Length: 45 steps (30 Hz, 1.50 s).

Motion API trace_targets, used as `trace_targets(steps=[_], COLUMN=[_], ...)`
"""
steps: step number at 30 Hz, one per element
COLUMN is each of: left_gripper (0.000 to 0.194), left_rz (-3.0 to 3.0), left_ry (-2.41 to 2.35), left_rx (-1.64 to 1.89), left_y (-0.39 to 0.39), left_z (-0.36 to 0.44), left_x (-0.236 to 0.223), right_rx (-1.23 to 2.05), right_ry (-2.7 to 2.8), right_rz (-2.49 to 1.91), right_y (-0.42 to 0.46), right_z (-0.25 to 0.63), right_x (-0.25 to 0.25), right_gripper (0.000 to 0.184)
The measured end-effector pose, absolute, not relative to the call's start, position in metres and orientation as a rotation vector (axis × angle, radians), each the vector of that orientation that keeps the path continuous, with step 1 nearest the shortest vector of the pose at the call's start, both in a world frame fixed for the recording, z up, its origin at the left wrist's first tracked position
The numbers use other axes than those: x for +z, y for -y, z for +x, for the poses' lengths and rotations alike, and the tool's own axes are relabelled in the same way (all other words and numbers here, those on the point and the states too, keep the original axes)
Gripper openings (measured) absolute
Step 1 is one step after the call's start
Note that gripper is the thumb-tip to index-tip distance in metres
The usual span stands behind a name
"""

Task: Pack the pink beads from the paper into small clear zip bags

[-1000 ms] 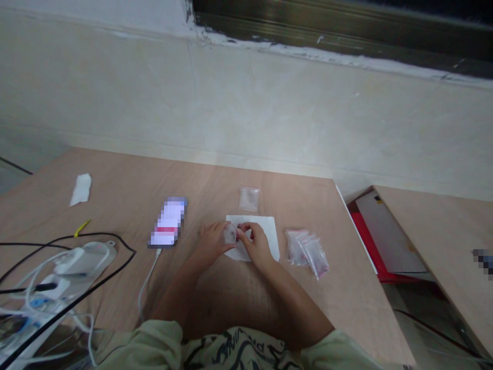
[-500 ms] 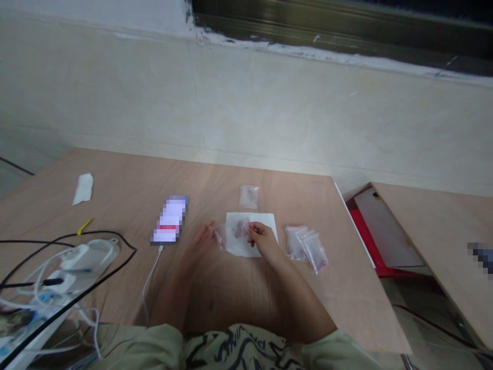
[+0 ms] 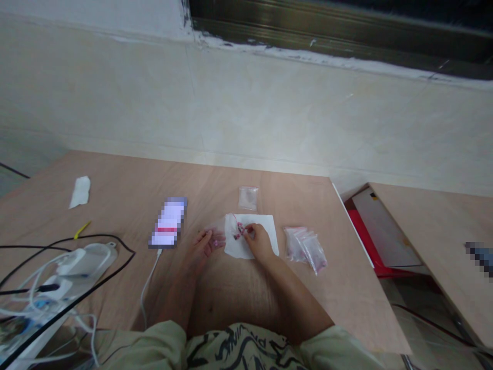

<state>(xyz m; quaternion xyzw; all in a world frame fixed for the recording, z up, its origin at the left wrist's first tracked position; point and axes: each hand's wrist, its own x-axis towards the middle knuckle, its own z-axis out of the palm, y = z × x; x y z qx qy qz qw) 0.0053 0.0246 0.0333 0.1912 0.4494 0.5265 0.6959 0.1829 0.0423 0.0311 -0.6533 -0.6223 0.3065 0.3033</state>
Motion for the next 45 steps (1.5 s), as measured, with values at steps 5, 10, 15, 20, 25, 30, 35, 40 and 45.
trace_targets(steps=[5, 10, 15, 20, 25, 30, 35, 40, 45], left_gripper=[0.003, 0.002, 0.003, 0.004, 0.006, 0.007, 0.012, 0.011, 0.009], left_rz=[0.355, 0.345, 0.315, 0.321, 0.339, 0.342, 0.28, 0.279, 0.267], left_ry=[-1.011, -1.018, -1.019, -1.004, -0.987, -0.957, -0.953, -0.97, -0.987], left_rx=[1.189, 1.202, 1.216, 1.209, 1.169, 1.184, 1.236, 1.24, 1.225], left_y=[-0.021, -0.019, -0.017, -0.018, -0.022, -0.026, -0.024, -0.019, -0.017], left_z=[0.003, 0.002, 0.003, 0.003, 0.007, 0.009, 0.002, -0.005, -0.007], left_x=[0.036, 0.039, 0.041, 0.039, 0.038, 0.035, 0.029, 0.027, 0.031], right_rx=[0.758, 0.731, 0.731, 0.776, 0.897, 0.926, 0.776, 0.788, 0.768], right_ry=[1.769, 1.801, 1.796, 1.63, 1.511, 1.66, 1.582, 1.734, 1.795], right_rz=[-1.793, -1.823, -1.809, -1.754, -1.518, -1.342, -1.56, -1.724, -1.796], right_y=[-0.043, -0.045, -0.045, -0.046, -0.046, -0.047, -0.04, -0.03, -0.028], right_z=[0.18, 0.179, 0.177, 0.18, 0.179, 0.173, 0.175, 0.167, 0.163], right_x=[0.025, 0.025, 0.025, 0.032, 0.061, 0.07, 0.047, 0.03, 0.029], right_gripper=[0.011, 0.012, 0.01, 0.007, 0.01, 0.011, 0.006, 0.008, 0.009])
